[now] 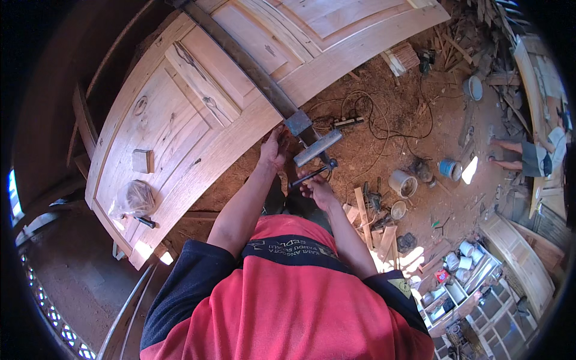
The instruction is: The person uses a drill, a hammer, and a metal clamp to assemble panels onto a wooden door, hammering nails and adjusting the clamp position.
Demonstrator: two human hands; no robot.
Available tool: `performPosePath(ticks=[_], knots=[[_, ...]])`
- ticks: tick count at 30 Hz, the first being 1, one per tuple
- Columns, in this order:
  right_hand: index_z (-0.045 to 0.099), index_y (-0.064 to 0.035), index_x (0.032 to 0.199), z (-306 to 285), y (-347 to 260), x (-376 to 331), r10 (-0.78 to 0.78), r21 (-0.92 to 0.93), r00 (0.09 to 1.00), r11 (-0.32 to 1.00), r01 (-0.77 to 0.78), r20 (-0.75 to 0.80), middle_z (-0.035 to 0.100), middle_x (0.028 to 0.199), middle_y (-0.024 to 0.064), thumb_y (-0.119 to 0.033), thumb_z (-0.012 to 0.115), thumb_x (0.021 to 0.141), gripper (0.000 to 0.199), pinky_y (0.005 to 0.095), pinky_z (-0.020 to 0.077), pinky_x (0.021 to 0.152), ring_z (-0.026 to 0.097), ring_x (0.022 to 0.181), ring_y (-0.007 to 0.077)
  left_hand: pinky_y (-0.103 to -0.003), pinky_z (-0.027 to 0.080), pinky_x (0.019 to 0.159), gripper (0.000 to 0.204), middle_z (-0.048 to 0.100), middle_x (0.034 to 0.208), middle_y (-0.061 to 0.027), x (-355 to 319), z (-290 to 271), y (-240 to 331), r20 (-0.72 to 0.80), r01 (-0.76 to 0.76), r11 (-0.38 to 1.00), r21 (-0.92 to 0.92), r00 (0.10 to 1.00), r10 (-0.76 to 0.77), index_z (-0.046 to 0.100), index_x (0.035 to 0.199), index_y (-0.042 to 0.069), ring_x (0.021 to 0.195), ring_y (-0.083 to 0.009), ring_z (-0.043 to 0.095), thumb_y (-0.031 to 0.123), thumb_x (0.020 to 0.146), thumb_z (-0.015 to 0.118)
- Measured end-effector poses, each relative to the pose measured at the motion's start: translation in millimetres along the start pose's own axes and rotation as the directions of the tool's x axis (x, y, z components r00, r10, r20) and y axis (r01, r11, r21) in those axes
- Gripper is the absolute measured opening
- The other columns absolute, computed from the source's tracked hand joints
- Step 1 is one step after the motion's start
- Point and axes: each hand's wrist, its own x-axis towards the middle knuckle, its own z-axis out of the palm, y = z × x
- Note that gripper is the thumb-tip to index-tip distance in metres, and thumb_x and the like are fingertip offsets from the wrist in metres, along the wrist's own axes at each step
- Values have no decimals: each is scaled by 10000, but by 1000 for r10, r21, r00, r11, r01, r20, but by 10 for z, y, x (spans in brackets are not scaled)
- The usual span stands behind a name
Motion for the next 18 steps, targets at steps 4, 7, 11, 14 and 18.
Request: performPosePath(ticks=[4,7,11,14,18], knots=[[547,-52,1279,388,-343,-680,-10,100,994,995,-1,111,655,1172,106,-38,478,941,345,304,552,727,644,812,159,-358,463,820,188,680,1060,19,-48,12,26,-5,32,995,-98,999,-33,669,1102,140,1004,-153,606,226,937,648],[582,-5,1220,410,-744,-852,-132,197,984,974,107,121,674,1124,116,-18,493,883,349,295,543,707,645,800,162,-338,461,816,194,681,1063,17,17,-38,-12,3,27,995,-93,1000,-27,668,1111,136,1005,-157,609,224,940,644],[628,41,1086,239,-1070,-753,-295,87,954,951,298,-47,701,1009,137,-176,582,911,283,279,530,654,650,767,165,-320,452,826,203,681,1089,11,78,-45,-21,72,5,998,-56,997,0,663,1128,139,1026,-155,609,232,950,629],[640,31,996,83,-1275,-530,-203,-111,924,978,176,-324,702,943,138,-350,643,927,387,267,506,596,640,717,161,-299,445,841,210,678,1121,6,-21,31,20,45,6,1000,18,999,-6,657,1139,143,1035,-155,610,238,956,620],[646,12,931,-273,-1380,-81,-301,-412,846,905,108,-440,698,900,135,-489,712,861,510,281,487,555,640,680,179,-278,445,839,222,674,1145,4,-62,-16,69,32,-2,1000,3,999,2,645,1159,142,1033,-158,615,232,959,614]])
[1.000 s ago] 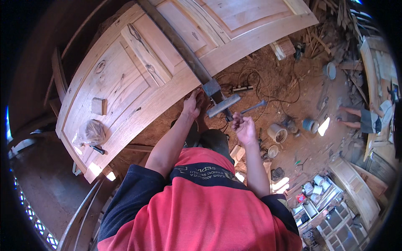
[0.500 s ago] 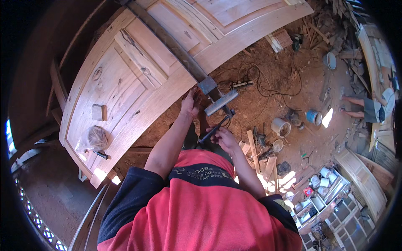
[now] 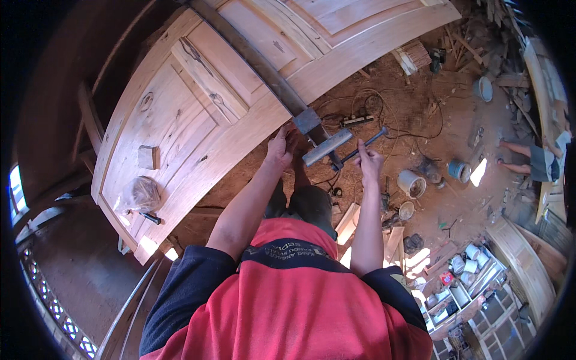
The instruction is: The person uses a drill, a hammer, and a metal clamp to assemble panels onto a wooden door, hammering nails and adjusting the clamp position.
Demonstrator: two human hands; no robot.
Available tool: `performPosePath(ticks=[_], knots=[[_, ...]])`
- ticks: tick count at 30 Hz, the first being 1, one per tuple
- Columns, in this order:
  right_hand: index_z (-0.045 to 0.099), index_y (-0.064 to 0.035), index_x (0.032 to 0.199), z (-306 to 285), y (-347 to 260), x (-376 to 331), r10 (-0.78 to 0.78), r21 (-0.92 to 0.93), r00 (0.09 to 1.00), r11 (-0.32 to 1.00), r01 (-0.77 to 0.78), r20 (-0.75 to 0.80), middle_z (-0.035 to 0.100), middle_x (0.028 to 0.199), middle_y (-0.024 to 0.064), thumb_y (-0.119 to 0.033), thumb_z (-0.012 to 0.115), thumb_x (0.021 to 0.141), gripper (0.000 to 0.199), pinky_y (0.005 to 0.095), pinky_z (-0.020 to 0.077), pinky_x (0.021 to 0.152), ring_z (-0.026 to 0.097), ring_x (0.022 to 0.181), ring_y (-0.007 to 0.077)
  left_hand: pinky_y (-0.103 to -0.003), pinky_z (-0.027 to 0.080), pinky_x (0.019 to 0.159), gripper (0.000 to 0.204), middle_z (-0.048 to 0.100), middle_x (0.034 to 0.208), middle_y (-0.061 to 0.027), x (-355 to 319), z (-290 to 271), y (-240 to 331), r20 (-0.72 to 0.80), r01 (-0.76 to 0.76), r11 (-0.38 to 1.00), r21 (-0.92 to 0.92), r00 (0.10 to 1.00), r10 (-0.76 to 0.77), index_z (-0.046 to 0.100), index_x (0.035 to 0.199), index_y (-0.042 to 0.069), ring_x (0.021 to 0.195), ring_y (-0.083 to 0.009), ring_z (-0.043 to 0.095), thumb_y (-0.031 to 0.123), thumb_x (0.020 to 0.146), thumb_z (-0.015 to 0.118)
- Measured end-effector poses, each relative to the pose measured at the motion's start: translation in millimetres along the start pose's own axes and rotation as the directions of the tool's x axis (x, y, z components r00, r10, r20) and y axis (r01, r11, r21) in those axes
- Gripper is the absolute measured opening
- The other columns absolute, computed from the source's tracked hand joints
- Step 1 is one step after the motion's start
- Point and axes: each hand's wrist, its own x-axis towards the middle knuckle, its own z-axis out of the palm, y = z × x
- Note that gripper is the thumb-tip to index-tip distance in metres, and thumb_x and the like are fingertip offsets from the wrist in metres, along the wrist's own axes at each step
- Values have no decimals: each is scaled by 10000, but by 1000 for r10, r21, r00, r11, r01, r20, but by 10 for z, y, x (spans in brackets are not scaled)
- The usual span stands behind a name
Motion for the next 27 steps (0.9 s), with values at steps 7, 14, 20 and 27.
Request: performPosePath(ticks=[7,14,20,27], knots=[[443,2,1408,495,664,462,-512,-288,859,826,484,-23,537,1335,184,-383,707,883,702,340,290,1124,451,1309,284,-333,501,788,220,686,1063,-43,-447,-353,96,-192,-44,952,304,976,107,648,1134,120,960,-166,633,208,933,638],[490,-55,1320,1259,1513,-606,59,531,933,809,-253,354,616,1201,128,-537,290,1025,599,403,405,1034,567,1161,212,-426,487,858,254,637,1023,-117,-1426,-268,767,661,-548,-371,750,589,465,668,1044,66,980,-281,586,193,831,721],[441,-87,1261,897,107,-1833,53,592,903,738,-323,426,649,1074,164,-509,393,1002,498,426,539,850,655,981,270,-500,217,1144,929,310,1534,-140,-1145,-516,1282,641,-294,-637,713,642,420,350,1462,123,1427,-340,254,377,690,799],[459,-33,1196,709,-374,-1845,-350,246,934,914,322,78,661,968,151,-216,579,978,309,332,537,702,654,851,204,-521,88,1197,1056,228,1596,-91,-941,-568,1368,652,-270,-709,651,677,341,222,1541,138,1489,-303,149,446,686,760]])
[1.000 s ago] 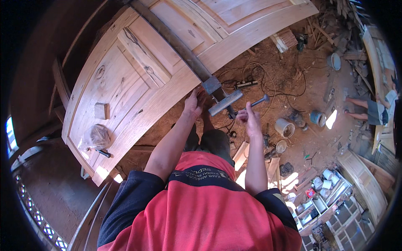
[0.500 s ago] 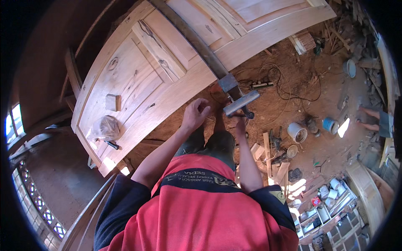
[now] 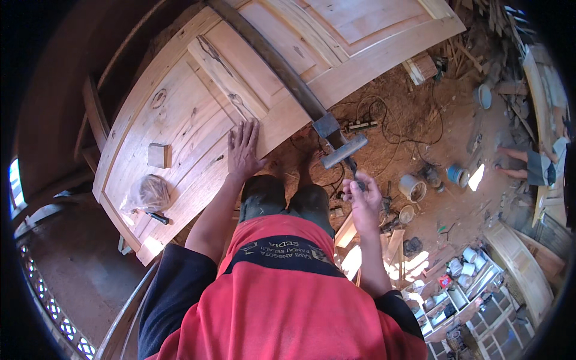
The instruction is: The person uses a drill, a hammer, and a metal clamp to assemble panels onto a wooden door, hammering nails and adjusting the clamp position.
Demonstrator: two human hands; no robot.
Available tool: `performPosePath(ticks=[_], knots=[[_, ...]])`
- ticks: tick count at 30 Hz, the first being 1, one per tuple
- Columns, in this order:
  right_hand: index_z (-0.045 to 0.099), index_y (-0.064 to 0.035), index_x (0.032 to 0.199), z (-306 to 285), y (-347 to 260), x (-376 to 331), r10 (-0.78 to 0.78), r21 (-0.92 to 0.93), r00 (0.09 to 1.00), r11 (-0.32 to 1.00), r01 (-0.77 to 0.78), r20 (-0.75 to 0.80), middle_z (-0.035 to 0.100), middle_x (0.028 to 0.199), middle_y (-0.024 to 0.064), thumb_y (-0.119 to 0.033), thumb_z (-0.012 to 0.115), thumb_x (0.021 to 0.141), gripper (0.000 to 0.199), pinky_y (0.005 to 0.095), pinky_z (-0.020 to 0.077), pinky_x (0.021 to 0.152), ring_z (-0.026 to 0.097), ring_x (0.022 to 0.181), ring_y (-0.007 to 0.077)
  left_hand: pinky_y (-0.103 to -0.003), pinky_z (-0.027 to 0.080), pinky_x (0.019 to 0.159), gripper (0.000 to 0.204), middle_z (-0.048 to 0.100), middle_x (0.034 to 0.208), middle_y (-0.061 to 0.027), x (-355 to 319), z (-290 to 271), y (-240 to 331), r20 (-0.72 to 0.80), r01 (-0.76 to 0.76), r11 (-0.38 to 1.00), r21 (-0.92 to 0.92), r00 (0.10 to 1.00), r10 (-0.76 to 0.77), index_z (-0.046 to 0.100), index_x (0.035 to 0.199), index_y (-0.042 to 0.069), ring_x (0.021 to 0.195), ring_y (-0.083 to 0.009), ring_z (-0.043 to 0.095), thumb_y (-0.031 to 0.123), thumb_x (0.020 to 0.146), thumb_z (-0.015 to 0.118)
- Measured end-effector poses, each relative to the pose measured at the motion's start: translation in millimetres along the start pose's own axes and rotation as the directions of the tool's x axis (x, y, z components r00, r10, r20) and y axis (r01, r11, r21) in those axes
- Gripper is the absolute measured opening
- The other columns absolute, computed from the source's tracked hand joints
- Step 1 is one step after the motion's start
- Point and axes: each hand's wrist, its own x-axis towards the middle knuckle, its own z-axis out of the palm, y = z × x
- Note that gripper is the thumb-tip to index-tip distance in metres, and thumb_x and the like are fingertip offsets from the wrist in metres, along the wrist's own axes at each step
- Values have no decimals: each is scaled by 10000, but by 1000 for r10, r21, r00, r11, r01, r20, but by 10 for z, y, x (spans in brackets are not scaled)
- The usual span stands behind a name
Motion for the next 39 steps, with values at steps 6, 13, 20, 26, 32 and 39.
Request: performPosePath(ticks=[6,13,20,26,32,39], knots=[[529,-29,965,-15,310,133,-519,-690,854,609,392,28,618,789,113,-271,569,970,246,328,482,583,619,668,205,-527,97,1194,1024,262,1587,-57,11,-58,-14,16,-4,1000,-11,1000,5,238,1536,137,1481,-291,182,462,701,736],[541,-7,789,-535,-19,1205,-706,-871,700,407,273,-111,521,605,159,-261,459,976,326,414,426,528,547,549,349,-551,111,1184,990,314,1563,-45,36,-24,-26,68,-4,1000,15,998,2,292,1522,176,1468,-305,214,444,689,756],[675,-56,946,-1300,883,2638,-209,-569,952,821,48,-222,627,707,88,-268,479,989,291,338,459,534,619,647,203,-569,120,1175,937,365,1535,-54,81,72,-8,22,-36,999,32,999,35,371,1482,171,1455,-344,237,384,672,789],[646,-74,1223,-1491,2336,2966,418,-172,899,903,-395,129,673,960,95,-267,574,965,330,310,555,726,657,883,169,-561,127,1173,897,401,1513,-74,209,132,4,-18,-82,996,26,996,82,424,1453,150,1443,-357,268,360,663,793],[581,-122,1045,-274,3145,1171,626,546,676,434,-716,389,561,810,70,-294,571,969,188,335,504,662,567,764,189,-559,144,1167,921,394,1518,-70,72,163,-20,14,-41,998,38,999,41,412,1460,147,1442,-357,270,357,652,801],[514,-136,864,105,3047,994,92,136,983,988,-71,-157,456,676,47,-343,516,991,242,364,466,622,499,673,203,-567,201,1139,866,378,1524,-88,84,145,0,-80,-129,991,48,988,132,400,1466,158,1428,-387,278,339,712,785]])
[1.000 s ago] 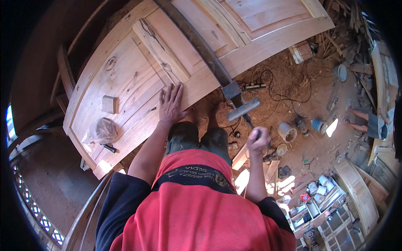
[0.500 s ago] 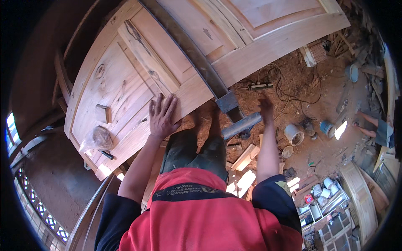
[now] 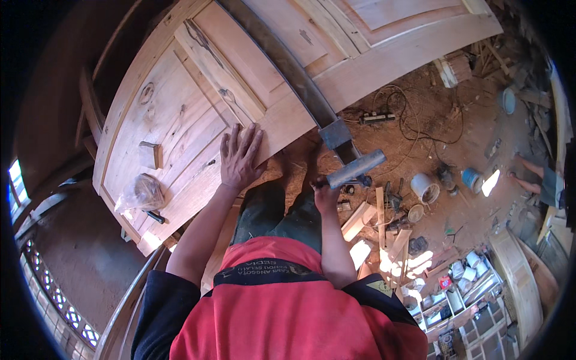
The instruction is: The person uses a drill, a hammer, and a metal clamp to assemble panels onto a wooden door, hammering nails and adjusting the clamp position.
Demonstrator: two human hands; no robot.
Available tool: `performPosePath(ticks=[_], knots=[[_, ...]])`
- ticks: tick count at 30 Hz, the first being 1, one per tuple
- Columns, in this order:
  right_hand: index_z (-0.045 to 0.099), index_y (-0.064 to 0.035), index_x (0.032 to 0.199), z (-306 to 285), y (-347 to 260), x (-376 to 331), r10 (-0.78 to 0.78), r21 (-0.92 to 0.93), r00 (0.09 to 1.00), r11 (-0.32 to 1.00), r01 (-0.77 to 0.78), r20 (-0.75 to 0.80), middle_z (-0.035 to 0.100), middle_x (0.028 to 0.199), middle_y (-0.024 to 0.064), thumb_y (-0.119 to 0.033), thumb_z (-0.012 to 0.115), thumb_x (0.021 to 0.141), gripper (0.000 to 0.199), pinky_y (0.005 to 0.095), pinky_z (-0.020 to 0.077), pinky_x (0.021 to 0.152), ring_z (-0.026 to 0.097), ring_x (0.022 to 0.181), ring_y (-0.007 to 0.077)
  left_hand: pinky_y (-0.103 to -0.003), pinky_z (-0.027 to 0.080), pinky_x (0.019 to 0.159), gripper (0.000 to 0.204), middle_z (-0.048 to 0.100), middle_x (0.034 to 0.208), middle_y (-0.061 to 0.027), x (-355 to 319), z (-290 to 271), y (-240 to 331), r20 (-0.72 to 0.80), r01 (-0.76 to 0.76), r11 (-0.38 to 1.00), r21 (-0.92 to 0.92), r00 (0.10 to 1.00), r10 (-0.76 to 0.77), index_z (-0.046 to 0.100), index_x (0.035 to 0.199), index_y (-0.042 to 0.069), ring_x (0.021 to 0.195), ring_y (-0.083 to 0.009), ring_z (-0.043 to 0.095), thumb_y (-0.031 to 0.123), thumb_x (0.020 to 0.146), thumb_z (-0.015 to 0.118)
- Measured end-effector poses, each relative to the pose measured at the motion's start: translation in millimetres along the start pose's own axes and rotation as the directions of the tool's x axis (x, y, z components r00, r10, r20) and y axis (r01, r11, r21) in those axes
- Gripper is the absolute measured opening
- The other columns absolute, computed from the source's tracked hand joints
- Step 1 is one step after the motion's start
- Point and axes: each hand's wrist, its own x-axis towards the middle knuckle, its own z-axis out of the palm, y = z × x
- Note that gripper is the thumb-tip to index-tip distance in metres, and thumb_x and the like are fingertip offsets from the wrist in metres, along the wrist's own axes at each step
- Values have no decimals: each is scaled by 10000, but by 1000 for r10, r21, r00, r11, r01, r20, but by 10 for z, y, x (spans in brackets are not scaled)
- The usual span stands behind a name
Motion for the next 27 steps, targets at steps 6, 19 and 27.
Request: performPosePath(ticks=[6,19,27], knots=[[454,-131,826,255,-381,-432,321,575,937,743,-341,140,394,659,13,-563,329,1008,485,353,376,582,428,633,213,-559,254,1117,834,370,1525,-104,-56,-30,-22,-84,-51,998,32,995,53,384,1472,158,1424,-401,275,328,745,756],[449,-3,1322,705,-2804,-1618,266,195,955,952,-238,-134,615,904,94,-252,628,954,479,269,436,553,537,611,128,-575,250,1117,848,327,1551,-86,-197,-53,-64,-52,-40,999,-24,998,39,355,1497,196,1417,-409,274,399,767,736],[538,-23,830,548,-2179,-1321,-839,-860,526,162,484,138,511,772,127,-82,694,807,168,386,489,677,561,744,312,-602,193,1131,953,216,1594,-79,-159,-162,58,156,76,996,41,984,-81,219,1545,229,1455,-398,176,400,761,733]])
